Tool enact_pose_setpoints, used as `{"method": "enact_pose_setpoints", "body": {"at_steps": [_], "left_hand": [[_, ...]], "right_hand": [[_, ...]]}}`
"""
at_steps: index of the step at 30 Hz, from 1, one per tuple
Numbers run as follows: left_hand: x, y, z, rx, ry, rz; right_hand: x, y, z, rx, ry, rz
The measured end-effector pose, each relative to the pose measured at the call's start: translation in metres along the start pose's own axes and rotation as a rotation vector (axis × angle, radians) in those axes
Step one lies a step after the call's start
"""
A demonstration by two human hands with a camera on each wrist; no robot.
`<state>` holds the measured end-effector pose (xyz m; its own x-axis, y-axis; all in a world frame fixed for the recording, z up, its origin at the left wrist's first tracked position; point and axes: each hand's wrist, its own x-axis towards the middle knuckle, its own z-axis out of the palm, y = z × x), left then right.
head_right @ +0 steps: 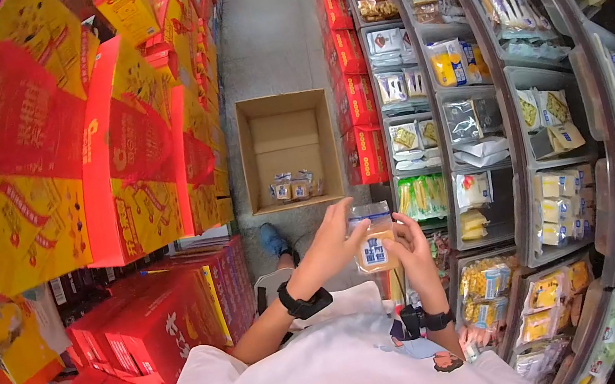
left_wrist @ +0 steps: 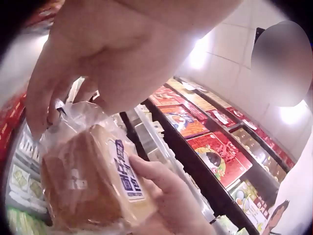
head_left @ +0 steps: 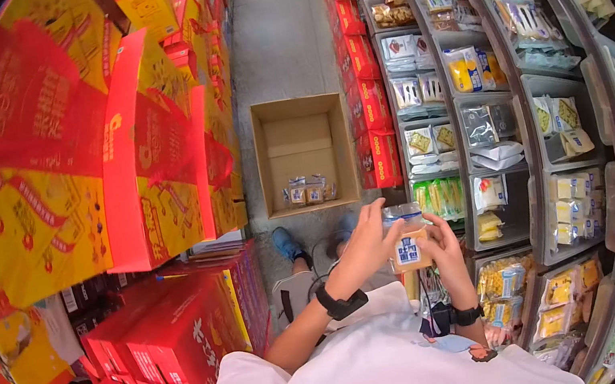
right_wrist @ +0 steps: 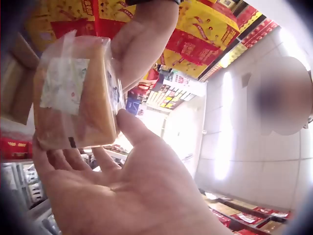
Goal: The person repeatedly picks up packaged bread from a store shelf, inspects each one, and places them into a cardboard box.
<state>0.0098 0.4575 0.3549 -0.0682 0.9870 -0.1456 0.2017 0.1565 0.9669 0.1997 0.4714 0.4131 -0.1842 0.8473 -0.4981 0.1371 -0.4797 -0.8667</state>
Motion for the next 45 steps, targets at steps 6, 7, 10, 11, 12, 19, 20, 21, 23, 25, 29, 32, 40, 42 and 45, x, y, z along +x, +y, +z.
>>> {"method": "enact_pose_setpoints", "body": {"at_steps": [6, 7, 10, 11, 12, 19, 20, 21, 23, 25, 29, 32, 40, 42, 45], "left_hand": [[0.054, 0.009, 0.007, -0.238, -0.227, -0.382], [0.066, 0.008, 0.011, -0.250, -0.209, -0.402], [0.088, -0.065, 0.051, -0.273, -0.108, -0.450], [0.102, -0.084, 0.056, -0.271, -0.067, -0.446], [0.108, -0.098, 0.060, -0.273, -0.037, -0.454], [0.138, -0.237, 0.081, -0.496, 0.142, -0.575], [0.142, -0.244, 0.075, -0.516, 0.159, -0.615], [0.149, -0.254, 0.065, -0.531, 0.167, -0.655], [0.184, -0.306, 0.048, -0.372, 0.191, -0.689], [0.174, -0.392, 0.064, -0.363, 0.240, -0.751], [0.214, -0.528, 0.038, -0.437, 0.137, -0.711], [0.226, -0.609, 0.050, -0.449, 0.219, -0.821], [0.221, -0.690, 0.074, -0.164, 0.077, -0.895], [0.232, -0.672, 0.078, -0.056, 0.152, -1.004], [0.239, -0.682, 0.079, -0.045, 0.104, -1.074]], "right_hand": [[0.080, 0.009, -0.024, 0.139, 0.049, 0.128], [0.097, 0.004, -0.024, 0.174, 0.046, 0.151], [0.166, 0.029, -0.040, 0.184, -0.133, 0.183], [0.184, 0.032, -0.038, 0.195, -0.177, 0.199], [0.199, 0.030, -0.032, 0.161, -0.206, 0.213], [0.285, 0.121, 0.015, 0.227, -0.189, 0.486], [0.296, 0.139, 0.024, 0.265, -0.174, 0.552], [0.308, 0.165, 0.034, 0.310, -0.154, 0.616], [0.351, 0.254, 0.059, 0.255, -0.084, 0.467], [0.386, 0.301, 0.085, 0.156, -0.071, 0.509], [0.462, 0.412, 0.131, 0.183, -0.049, 0.501], [0.505, 0.493, 0.153, 0.130, 0.032, 0.530], [0.553, 0.570, 0.143, -0.087, 0.018, 0.642], [0.558, 0.561, 0.141, -0.102, 0.038, 0.619], [0.555, 0.536, 0.144, -0.108, 0.078, 0.601]]}}
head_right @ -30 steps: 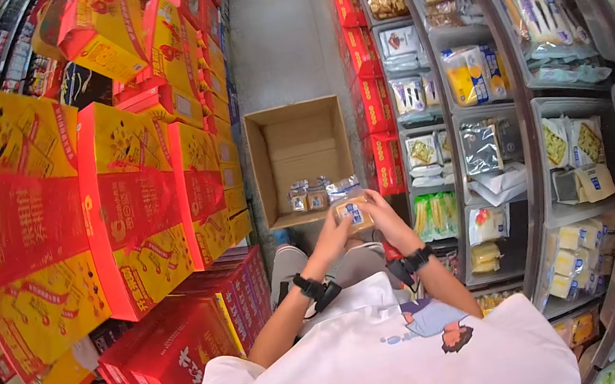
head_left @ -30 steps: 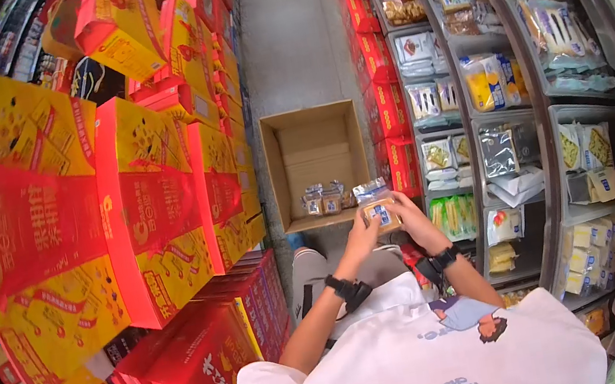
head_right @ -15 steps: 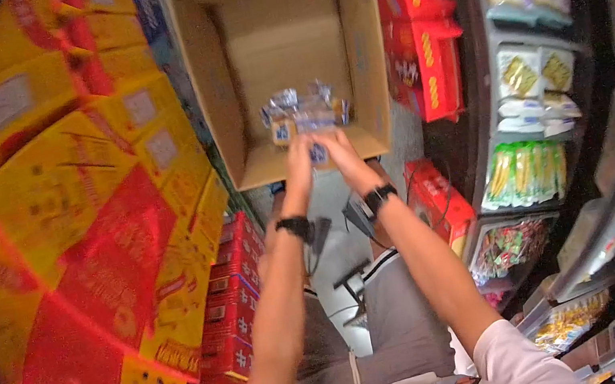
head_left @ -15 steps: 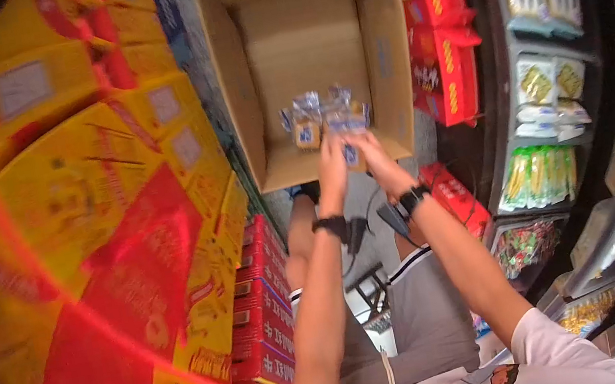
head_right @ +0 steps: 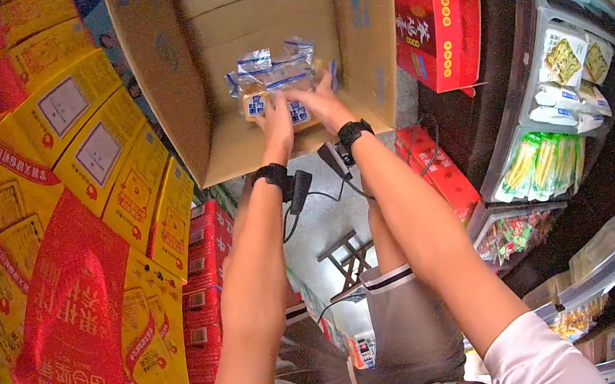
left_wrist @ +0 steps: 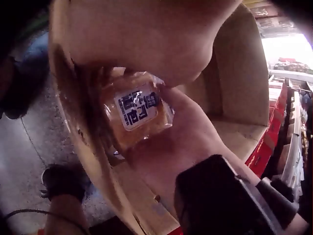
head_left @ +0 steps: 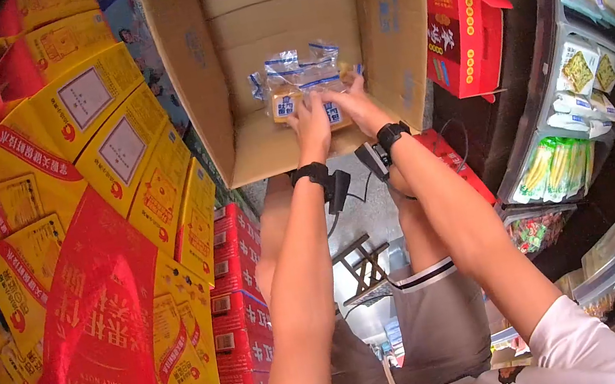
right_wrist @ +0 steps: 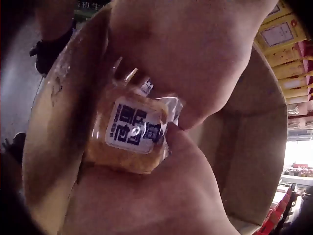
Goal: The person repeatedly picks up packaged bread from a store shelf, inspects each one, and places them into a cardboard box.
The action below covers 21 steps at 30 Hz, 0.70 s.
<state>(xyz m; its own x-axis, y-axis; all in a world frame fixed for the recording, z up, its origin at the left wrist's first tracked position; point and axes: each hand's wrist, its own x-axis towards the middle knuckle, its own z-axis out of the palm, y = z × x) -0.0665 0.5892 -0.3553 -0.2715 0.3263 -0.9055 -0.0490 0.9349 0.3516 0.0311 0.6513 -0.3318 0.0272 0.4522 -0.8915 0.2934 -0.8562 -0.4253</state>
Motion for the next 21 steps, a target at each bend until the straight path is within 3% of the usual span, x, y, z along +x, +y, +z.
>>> {"method": "enact_pose_setpoints", "body": {"at_steps": [4, 8, 10, 13, 14, 15, 16, 17, 18, 20, 21], "left_hand": [[-0.002, 0.006, 0.002, 0.024, -0.033, 0.014], [-0.004, -0.001, -0.001, 0.047, -0.041, 0.085], [-0.004, -0.002, -0.004, 0.056, -0.022, 0.093], [-0.009, 0.014, -0.015, 0.152, 0.130, 0.016], [0.007, -0.008, -0.015, 0.268, 0.216, 0.159], [0.001, 0.004, -0.032, 0.322, 0.082, 0.213], [-0.007, 0.002, -0.044, 0.238, 0.088, 0.391], [-0.015, 0.013, -0.069, 0.402, -0.067, 0.464], [-0.028, 0.024, -0.072, 0.095, -0.239, 0.407], [-0.055, 0.049, -0.077, -0.554, -0.526, 0.162], [-0.076, 0.066, -0.084, -0.511, -0.642, 0.164]], "right_hand": [[0.023, 0.024, -0.014, 0.000, -0.101, 0.012], [0.001, 0.013, -0.019, 0.075, -0.164, 0.057], [0.019, 0.035, -0.017, 0.042, -0.156, -0.023], [0.010, 0.021, -0.006, 0.146, -0.115, -0.009], [0.012, 0.027, -0.008, 0.186, -0.109, -0.051], [0.019, 0.040, -0.008, 0.230, -0.173, -0.112], [0.026, 0.044, -0.009, 0.262, -0.221, -0.185], [0.011, 0.029, -0.011, 0.263, -0.279, -0.172], [0.004, 0.027, -0.012, -0.176, -0.070, -0.255], [0.033, 0.077, -0.026, -0.709, -0.044, -0.794], [-0.035, 0.004, -0.043, -0.331, 0.049, -0.357]]}}
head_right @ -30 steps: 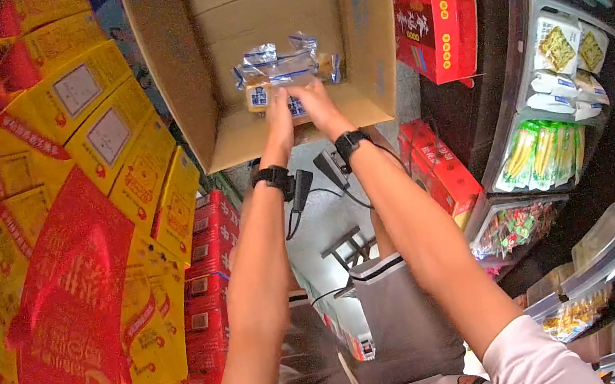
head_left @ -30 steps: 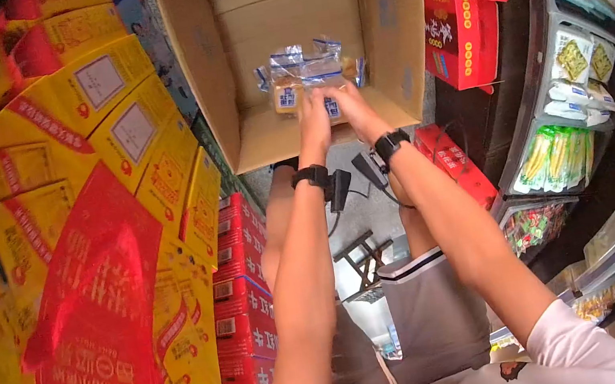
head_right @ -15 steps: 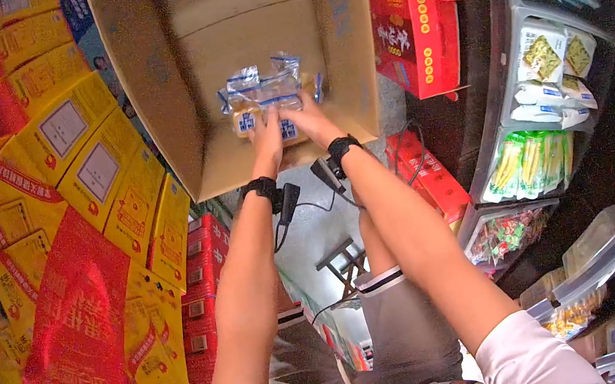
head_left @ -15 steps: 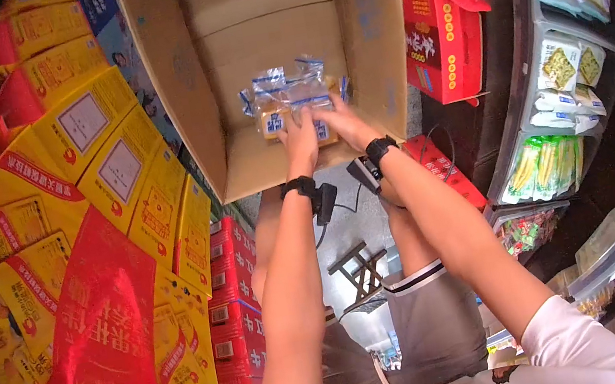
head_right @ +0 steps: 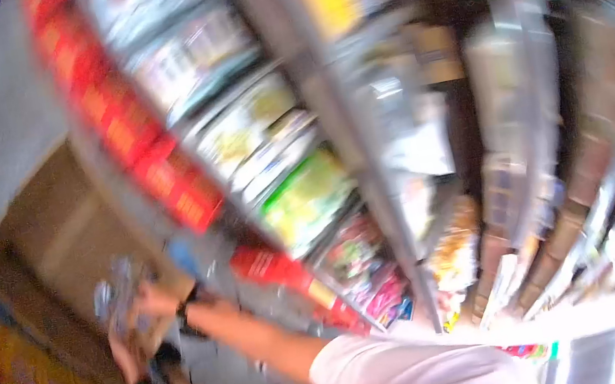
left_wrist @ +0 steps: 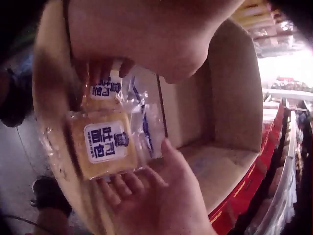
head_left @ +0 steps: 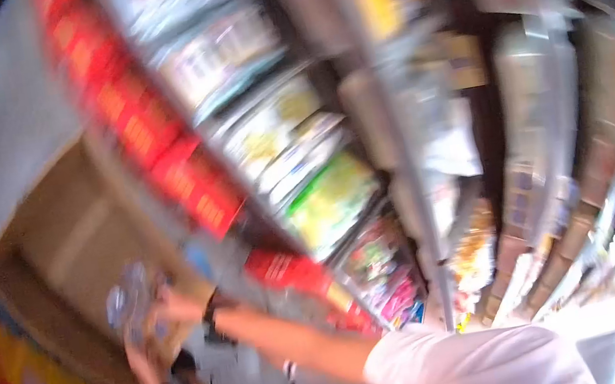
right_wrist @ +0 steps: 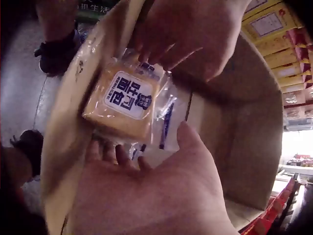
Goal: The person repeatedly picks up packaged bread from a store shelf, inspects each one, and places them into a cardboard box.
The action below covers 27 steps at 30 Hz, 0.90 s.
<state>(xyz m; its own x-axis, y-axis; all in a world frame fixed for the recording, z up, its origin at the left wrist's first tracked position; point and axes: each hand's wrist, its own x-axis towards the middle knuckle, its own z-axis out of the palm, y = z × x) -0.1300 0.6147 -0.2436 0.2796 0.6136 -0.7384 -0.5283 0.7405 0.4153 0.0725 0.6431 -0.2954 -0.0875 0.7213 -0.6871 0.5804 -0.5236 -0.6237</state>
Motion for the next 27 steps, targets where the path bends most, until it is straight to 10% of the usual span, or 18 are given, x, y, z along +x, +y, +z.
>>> {"method": "enact_pose_setpoints", "body": {"at_steps": [3, 4, 6, 11, 22, 27], "left_hand": [[0.029, -0.084, -0.105, 0.106, 0.356, -0.009], [0.035, -0.107, -0.122, 0.786, 0.406, 0.483], [-0.012, -0.052, -0.063, 0.389, 0.504, 0.102], [-0.068, 0.015, 0.020, 0.042, 0.266, 0.220], [-0.142, 0.197, 0.326, 0.449, -0.041, 0.367], [-0.168, 0.184, 0.413, 0.502, -0.215, 0.394]], "right_hand": [[-0.045, -0.040, -0.053, 0.144, 0.128, 0.112], [-0.049, -0.042, -0.069, 0.061, 0.116, -0.027], [-0.072, -0.072, -0.102, 0.120, 0.035, 0.058], [-0.142, -0.127, -0.172, 0.081, 0.115, -0.193], [-0.339, -0.236, -0.355, -0.151, 0.315, -0.253], [-0.416, -0.237, -0.402, -0.122, 0.405, -0.262]]}}
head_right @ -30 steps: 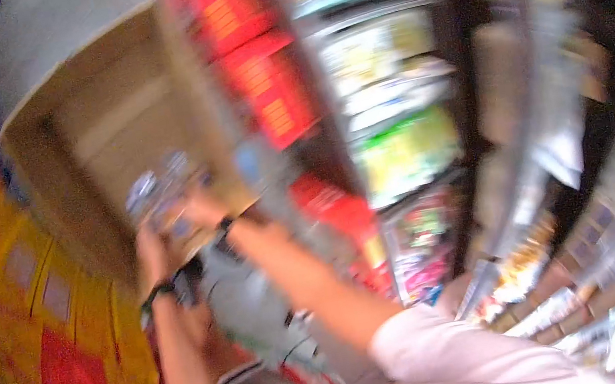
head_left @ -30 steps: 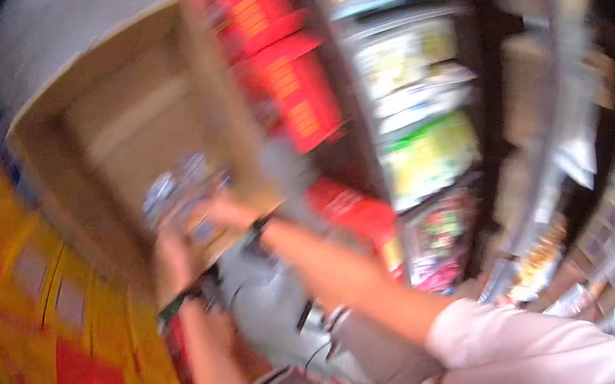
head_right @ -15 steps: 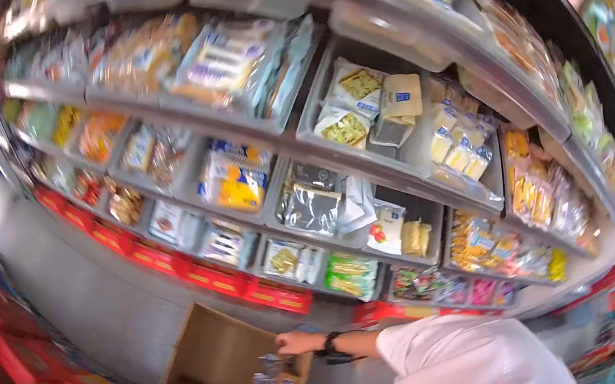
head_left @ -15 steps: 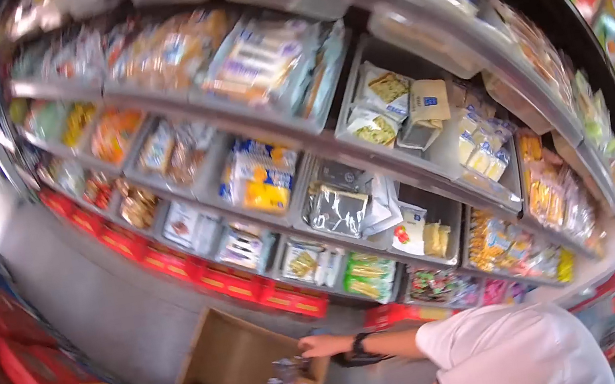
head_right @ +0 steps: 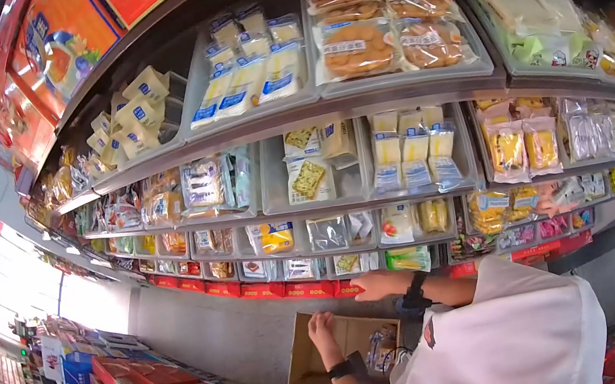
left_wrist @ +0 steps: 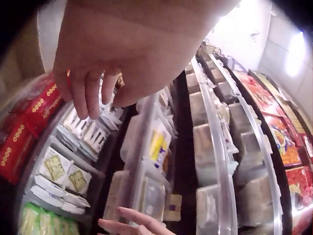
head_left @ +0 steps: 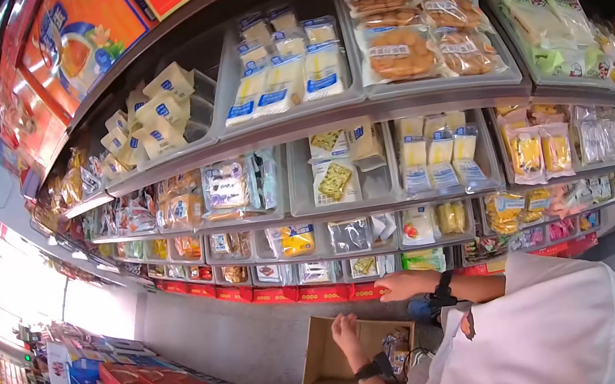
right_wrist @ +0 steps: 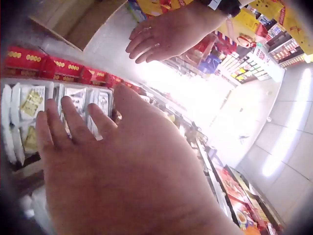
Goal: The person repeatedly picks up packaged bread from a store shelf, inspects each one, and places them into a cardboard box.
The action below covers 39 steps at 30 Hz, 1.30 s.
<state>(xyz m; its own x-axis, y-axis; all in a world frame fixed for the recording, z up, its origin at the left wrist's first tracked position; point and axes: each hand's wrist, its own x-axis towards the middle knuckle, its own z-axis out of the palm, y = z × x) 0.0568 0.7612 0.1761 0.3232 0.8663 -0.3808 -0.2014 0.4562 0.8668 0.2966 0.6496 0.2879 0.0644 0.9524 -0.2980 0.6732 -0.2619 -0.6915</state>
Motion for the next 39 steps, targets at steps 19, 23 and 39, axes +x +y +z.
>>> {"method": "enact_pose_setpoints", "body": {"at_steps": [19, 23, 39], "left_hand": [[-0.148, -0.155, -0.126, 1.062, -0.093, -0.210], [-0.177, -0.164, -0.157, 1.400, -0.028, -0.159], [-0.254, -0.229, -0.251, 0.722, 0.469, -0.460]], "right_hand": [[-0.002, 0.046, -0.024, -0.076, -0.029, -0.025], [0.021, 0.009, -0.013, -0.118, -0.205, -0.093], [0.055, -0.115, 0.112, -0.138, -0.467, -0.318]]}}
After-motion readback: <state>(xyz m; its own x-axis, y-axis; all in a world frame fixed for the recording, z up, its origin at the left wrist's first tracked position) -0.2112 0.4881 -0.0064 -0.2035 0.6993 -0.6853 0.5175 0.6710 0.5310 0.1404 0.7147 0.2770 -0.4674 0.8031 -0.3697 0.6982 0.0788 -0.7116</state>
